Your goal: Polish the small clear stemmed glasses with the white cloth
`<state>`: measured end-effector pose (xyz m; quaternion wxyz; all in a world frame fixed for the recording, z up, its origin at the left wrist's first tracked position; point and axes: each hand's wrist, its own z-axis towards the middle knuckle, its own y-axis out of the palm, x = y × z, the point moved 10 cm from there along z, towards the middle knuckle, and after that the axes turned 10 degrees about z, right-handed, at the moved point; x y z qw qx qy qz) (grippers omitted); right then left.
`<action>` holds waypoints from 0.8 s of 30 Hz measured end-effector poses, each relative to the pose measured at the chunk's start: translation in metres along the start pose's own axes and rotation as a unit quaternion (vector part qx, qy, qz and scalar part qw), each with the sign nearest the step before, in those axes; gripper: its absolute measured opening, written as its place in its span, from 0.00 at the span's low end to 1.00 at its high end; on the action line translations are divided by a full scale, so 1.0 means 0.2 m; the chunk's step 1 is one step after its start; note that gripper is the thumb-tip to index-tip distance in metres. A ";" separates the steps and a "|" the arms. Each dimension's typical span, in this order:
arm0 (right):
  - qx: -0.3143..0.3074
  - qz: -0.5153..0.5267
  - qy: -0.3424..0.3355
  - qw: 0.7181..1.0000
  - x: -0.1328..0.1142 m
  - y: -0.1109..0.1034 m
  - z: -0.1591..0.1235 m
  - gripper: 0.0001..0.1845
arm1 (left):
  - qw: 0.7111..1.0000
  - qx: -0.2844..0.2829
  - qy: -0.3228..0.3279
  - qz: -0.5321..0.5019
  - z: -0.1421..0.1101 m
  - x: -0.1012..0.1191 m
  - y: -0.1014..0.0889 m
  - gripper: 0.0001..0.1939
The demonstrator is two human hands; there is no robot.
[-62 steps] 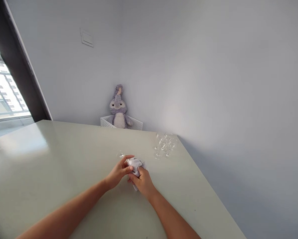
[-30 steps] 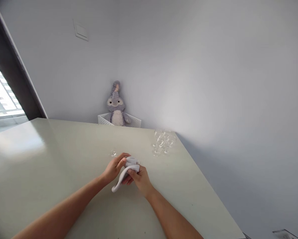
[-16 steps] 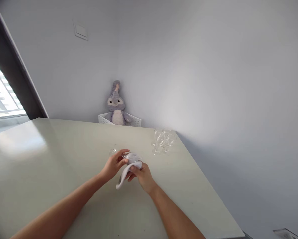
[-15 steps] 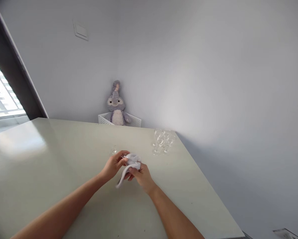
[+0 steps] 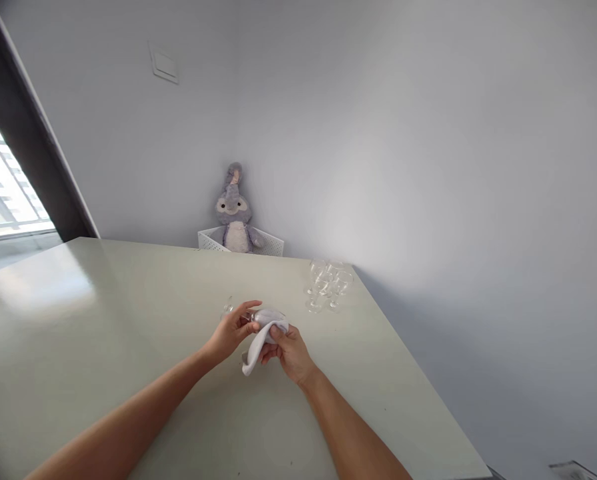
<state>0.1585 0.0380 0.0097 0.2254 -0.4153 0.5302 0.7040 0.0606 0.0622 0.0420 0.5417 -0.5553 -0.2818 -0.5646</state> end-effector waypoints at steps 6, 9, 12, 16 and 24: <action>-0.013 -0.185 -0.031 0.982 -0.02 0.06 0.00 0.14 | 0.998 -0.013 -0.044 -0.031 0.01 -0.09 0.02 0.21; 0.011 -0.147 -0.020 0.989 0.01 0.02 0.02 0.15 | 0.999 0.000 -0.047 0.006 0.02 -0.14 0.02 0.20; 0.063 -0.047 -0.006 0.997 0.03 -0.06 0.06 0.18 | 0.992 0.028 -0.024 0.117 0.01 -0.13 -0.01 0.18; 0.134 0.011 -0.001 0.991 0.02 -0.18 0.07 0.20 | 0.899 0.090 0.145 0.404 -0.03 0.09 -0.05 0.14; 0.123 0.023 0.027 0.992 0.02 -0.18 0.06 0.19 | 0.766 0.103 0.243 0.586 -0.04 0.20 -0.06 0.15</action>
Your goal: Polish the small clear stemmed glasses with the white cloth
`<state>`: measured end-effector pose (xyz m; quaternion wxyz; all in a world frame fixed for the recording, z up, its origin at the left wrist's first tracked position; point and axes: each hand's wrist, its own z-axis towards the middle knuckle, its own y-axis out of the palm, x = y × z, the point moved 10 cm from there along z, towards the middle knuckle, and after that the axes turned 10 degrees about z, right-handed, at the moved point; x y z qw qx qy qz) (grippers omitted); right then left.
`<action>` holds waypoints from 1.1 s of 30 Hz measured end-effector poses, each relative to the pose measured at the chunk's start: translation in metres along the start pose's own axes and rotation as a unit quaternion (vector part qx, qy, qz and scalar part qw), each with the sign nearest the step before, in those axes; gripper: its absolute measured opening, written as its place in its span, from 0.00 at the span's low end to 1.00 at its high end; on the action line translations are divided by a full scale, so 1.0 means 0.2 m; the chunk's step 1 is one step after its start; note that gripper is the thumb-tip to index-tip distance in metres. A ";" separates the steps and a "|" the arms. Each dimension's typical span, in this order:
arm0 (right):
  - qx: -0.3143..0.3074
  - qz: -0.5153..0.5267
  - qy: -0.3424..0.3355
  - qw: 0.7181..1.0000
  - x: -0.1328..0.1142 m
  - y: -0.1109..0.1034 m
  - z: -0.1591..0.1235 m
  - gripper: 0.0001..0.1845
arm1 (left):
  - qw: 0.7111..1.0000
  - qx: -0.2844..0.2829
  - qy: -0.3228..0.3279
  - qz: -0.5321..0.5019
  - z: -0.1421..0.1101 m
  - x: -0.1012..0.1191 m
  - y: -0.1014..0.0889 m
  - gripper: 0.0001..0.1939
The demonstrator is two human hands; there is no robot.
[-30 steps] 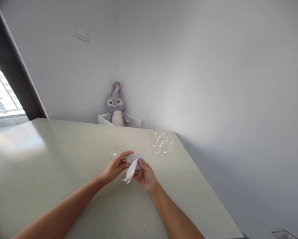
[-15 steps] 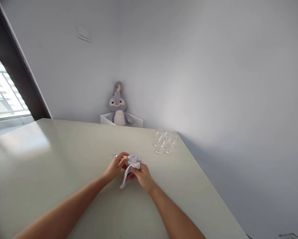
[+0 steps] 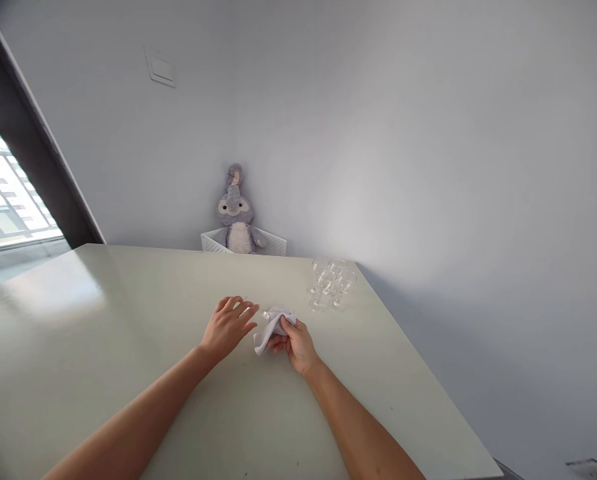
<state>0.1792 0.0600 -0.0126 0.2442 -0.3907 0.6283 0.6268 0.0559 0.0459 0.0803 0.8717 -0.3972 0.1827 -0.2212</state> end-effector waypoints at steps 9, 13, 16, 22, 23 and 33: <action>-0.047 0.031 0.029 0.998 0.05 0.03 0.01 0.18 | 0.996 0.012 0.014 -0.085 0.02 0.04 -0.05 0.13; -0.051 0.043 0.031 0.997 0.05 0.03 0.01 0.17 | 0.997 0.009 0.024 -0.073 0.02 0.08 -0.04 0.14; -0.049 0.052 0.024 0.997 0.03 0.02 0.00 0.16 | 0.998 0.002 0.031 -0.050 0.01 0.11 -0.02 0.15; -0.058 0.073 0.048 0.994 0.04 0.04 -0.01 0.18 | 0.997 -0.015 0.048 -0.062 0.02 0.10 -0.01 0.11; -0.068 0.065 0.048 0.994 0.03 0.05 -0.02 0.18 | 0.996 -0.024 0.047 -0.076 0.02 0.08 -0.01 0.10; -0.249 -0.217 0.034 0.943 -0.15 0.17 -0.17 0.13 | 0.780 -0.340 -0.119 -0.512 -0.11 0.12 0.21 0.22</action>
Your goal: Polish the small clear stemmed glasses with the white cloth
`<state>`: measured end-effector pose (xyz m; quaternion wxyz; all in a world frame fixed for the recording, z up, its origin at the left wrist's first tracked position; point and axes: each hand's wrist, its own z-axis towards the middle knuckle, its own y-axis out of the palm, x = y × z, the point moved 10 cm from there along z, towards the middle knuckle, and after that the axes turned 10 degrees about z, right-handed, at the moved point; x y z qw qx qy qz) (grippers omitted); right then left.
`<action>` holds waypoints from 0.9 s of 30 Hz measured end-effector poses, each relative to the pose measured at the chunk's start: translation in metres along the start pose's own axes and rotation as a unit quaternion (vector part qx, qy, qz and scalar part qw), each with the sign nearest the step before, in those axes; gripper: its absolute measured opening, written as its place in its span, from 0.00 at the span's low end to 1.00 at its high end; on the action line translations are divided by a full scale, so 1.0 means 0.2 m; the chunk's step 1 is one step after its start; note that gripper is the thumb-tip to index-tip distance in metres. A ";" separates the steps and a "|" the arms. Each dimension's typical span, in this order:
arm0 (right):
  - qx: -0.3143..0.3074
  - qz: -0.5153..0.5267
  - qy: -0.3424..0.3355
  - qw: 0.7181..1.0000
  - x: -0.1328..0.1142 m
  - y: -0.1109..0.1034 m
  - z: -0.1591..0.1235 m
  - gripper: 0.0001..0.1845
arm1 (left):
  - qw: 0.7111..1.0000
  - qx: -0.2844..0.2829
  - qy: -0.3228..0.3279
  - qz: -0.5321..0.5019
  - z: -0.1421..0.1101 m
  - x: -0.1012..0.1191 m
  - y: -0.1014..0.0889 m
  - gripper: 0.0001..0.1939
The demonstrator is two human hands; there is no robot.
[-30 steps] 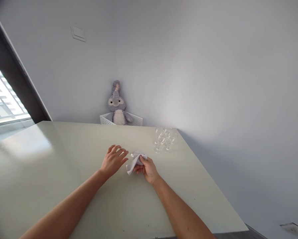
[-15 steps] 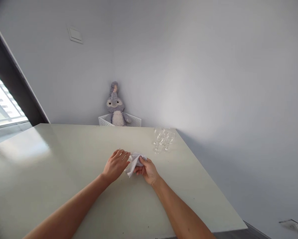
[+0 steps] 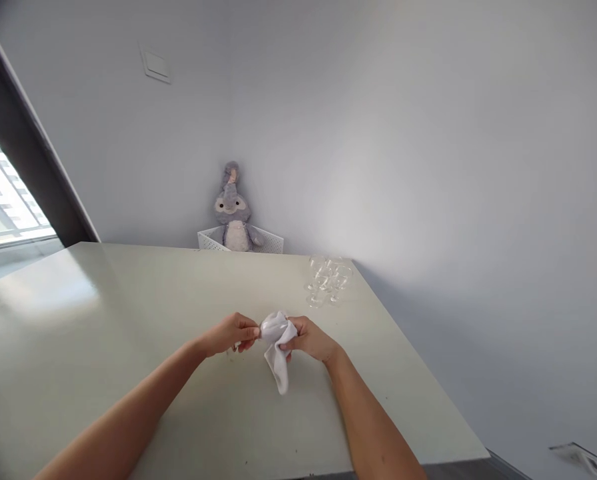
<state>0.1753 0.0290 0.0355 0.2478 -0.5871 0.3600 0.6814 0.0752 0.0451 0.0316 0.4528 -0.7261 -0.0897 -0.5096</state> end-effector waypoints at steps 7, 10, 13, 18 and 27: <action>-0.052 -0.130 0.015 0.990 -0.11 -0.01 -0.09 0.08 | 0.959 -0.167 -0.033 -0.225 -0.04 0.03 0.17 0.24; 0.038 -0.116 -0.029 0.992 -0.16 -0.17 -0.09 0.08 | 0.962 -0.137 -0.048 -0.230 -0.03 0.00 0.10 0.23; 0.232 -0.057 -0.149 0.960 -0.23 -0.39 -0.12 0.10 | 0.979 0.006 -0.067 -0.191 0.00 -0.10 -0.07 0.24; 0.327 -0.293 -0.282 0.853 -0.32 -0.23 -0.15 0.20 | 0.977 0.167 -0.084 -0.102 0.02 -0.21 -0.22 0.21; 0.234 -0.450 -0.201 0.838 -0.21 0.01 0.00 0.14 | 0.966 0.204 0.037 0.152 0.01 0.02 -0.03 0.09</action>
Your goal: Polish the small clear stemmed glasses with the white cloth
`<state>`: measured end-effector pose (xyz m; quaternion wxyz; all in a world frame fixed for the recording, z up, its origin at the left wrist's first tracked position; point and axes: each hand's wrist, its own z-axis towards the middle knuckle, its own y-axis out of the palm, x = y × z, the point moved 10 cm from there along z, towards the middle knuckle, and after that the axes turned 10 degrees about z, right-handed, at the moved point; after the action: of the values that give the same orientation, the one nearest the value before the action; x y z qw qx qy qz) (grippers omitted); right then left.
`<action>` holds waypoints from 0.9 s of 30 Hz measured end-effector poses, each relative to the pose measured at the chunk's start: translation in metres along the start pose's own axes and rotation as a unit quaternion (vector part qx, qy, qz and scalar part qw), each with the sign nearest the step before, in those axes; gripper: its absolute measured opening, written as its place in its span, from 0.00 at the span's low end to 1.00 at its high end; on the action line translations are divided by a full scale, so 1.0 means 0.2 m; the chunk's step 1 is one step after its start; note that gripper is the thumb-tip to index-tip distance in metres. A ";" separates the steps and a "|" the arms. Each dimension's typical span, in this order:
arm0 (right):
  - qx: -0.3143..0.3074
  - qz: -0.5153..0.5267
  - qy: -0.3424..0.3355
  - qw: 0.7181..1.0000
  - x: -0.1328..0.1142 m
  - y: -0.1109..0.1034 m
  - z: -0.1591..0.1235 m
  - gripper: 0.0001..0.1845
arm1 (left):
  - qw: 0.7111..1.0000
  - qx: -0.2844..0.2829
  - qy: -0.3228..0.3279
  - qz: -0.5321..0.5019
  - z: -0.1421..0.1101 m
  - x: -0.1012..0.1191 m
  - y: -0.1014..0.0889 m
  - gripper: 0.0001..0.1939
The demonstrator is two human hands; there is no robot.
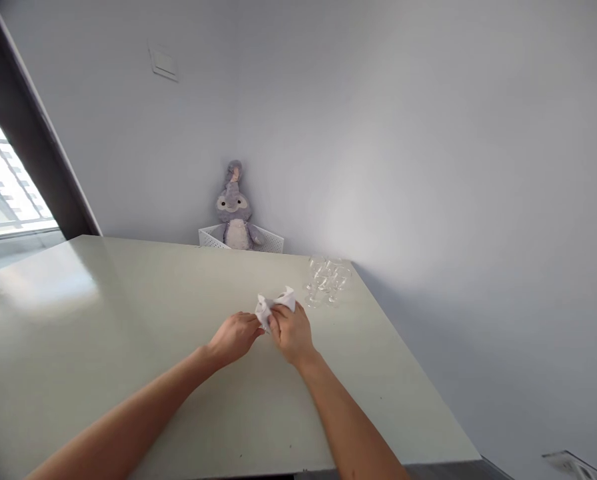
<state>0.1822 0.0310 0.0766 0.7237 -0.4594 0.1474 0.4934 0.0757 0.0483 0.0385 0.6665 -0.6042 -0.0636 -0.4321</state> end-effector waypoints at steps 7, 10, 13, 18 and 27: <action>0.191 0.498 0.308 0.788 0.51 -0.03 -0.10 0.11 | 0.987 0.047 0.099 0.121 -0.02 0.10 -0.01 0.14; 0.230 0.564 0.270 0.746 0.49 0.00 -0.08 0.07 | 0.996 0.074 0.016 0.037 -0.01 0.02 -0.03 0.11; 0.240 0.645 0.252 0.680 0.43 0.09 -0.08 0.03 | 0.992 0.064 -0.055 -0.090 -0.01 -0.04 0.02 0.09; 0.181 0.648 0.257 0.694 0.30 0.23 -0.11 0.05 | 0.964 0.071 -0.127 -0.222 -0.02 -0.10 0.08 0.06; 0.084 0.523 0.243 0.813 0.26 0.30 -0.14 0.15 | 0.970 0.190 -0.148 -0.020 -0.04 -0.14 -0.10 0.04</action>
<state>0.1627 0.0452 -0.0043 0.3331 -0.3549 0.5774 0.6554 0.0417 0.0577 0.0340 0.7431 -0.5225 -0.2549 -0.3312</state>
